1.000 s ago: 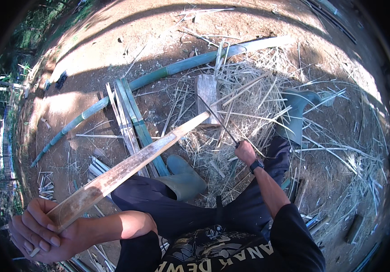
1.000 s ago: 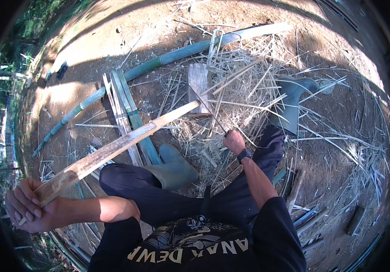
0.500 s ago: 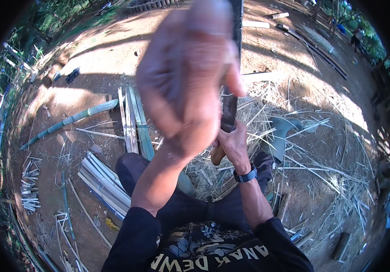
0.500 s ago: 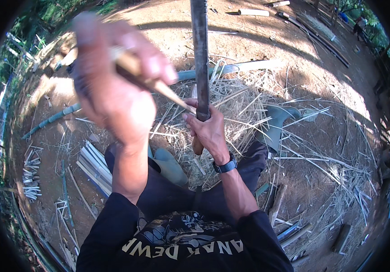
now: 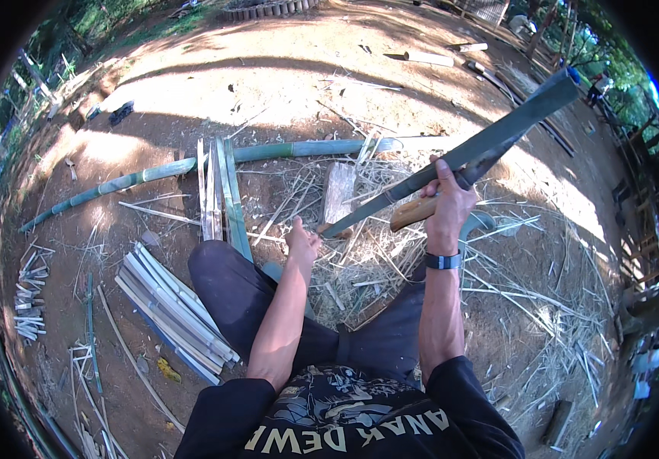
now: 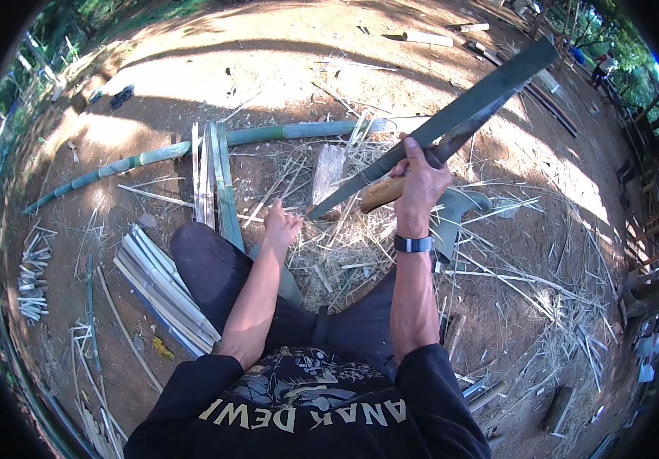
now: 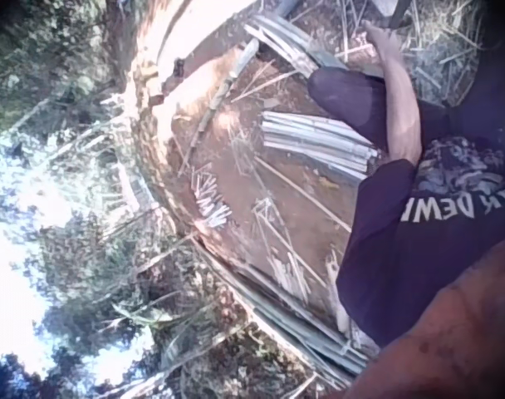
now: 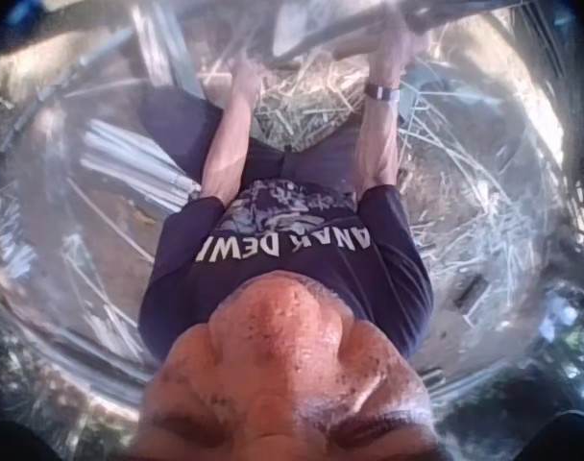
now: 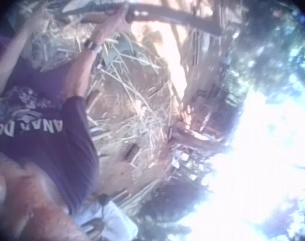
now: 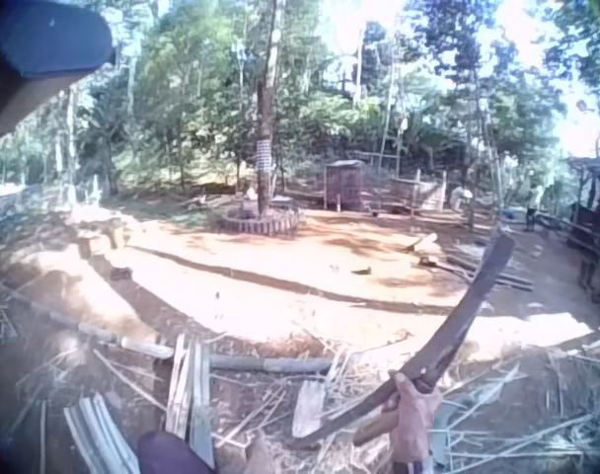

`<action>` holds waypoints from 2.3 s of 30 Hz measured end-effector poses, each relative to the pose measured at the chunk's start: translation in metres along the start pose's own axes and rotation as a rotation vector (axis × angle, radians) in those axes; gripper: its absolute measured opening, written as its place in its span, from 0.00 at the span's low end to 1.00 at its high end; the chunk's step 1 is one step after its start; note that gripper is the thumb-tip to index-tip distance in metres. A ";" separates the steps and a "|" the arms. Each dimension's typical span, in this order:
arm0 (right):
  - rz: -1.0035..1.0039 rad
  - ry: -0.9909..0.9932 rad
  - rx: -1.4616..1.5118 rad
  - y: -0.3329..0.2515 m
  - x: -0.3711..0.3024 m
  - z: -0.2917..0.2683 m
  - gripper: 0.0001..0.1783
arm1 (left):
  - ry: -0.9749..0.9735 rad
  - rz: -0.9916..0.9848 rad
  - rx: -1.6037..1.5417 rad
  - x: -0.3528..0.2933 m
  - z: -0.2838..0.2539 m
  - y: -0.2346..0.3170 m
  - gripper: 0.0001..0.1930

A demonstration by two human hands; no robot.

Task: The person sits on the ground and uses a large knife to shave and smooth a long piece of bamboo. They repeatedly scrape the blade along the bamboo surface to remove splinters and create a flat edge, occasionally inspecting the work and adjusting their grip.

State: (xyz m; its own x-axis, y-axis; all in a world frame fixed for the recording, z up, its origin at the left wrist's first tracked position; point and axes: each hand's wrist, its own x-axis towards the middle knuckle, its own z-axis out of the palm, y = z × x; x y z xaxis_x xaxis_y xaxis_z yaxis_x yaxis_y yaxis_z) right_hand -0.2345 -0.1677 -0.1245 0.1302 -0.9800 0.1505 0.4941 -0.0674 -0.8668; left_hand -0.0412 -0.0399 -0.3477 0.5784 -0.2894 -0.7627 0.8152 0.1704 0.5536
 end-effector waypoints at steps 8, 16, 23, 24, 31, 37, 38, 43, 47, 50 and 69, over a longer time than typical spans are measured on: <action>0.136 0.058 0.184 -0.027 -0.008 -0.065 0.12 | -0.187 -0.101 -0.810 0.003 -0.013 -0.025 0.46; 0.357 0.106 0.477 0.022 0.003 -0.122 0.08 | -0.411 0.635 -0.766 -0.147 0.031 0.146 0.30; 0.891 -0.004 0.498 0.097 -0.050 -0.129 0.05 | -0.676 1.389 -0.505 -0.287 0.005 0.239 0.31; 0.912 0.003 0.452 0.107 -0.065 -0.135 0.05 | -0.687 1.486 -0.432 -0.305 0.001 0.244 0.31; 0.943 0.061 0.140 0.095 -0.115 -0.170 0.06 | -0.576 1.583 -0.187 -0.304 0.024 0.212 0.31; 0.816 -0.140 -0.270 0.047 -0.115 -0.160 0.09 | -1.142 1.380 -0.060 -0.247 0.037 0.193 0.30; 0.800 -0.173 -0.340 0.040 -0.117 -0.159 0.13 | -1.270 1.345 -0.007 -0.246 0.040 0.191 0.29; 0.681 -0.307 -0.583 0.035 -0.121 -0.143 0.20 | -1.157 1.345 0.025 -0.259 0.053 0.192 0.27; 0.560 -0.403 -0.715 0.049 -0.134 -0.125 0.19 | -1.107 1.376 -0.122 -0.271 0.059 0.194 0.30; 0.383 -0.523 -0.859 0.055 -0.137 -0.113 0.20 | -1.079 1.535 -0.139 -0.265 0.059 0.204 0.32; -0.040 -0.785 -0.853 0.044 -0.130 -0.033 0.08 | -1.008 1.456 0.007 -0.315 0.055 0.166 0.13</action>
State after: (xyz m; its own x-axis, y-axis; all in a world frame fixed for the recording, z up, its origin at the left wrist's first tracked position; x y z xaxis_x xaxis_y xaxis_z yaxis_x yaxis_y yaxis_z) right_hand -0.2582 -0.0495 -0.1984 0.7730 -0.6087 0.1790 -0.1915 -0.4929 -0.8488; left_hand -0.0895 0.0278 0.0032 0.5226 -0.3343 0.7843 -0.2964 0.7913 0.5348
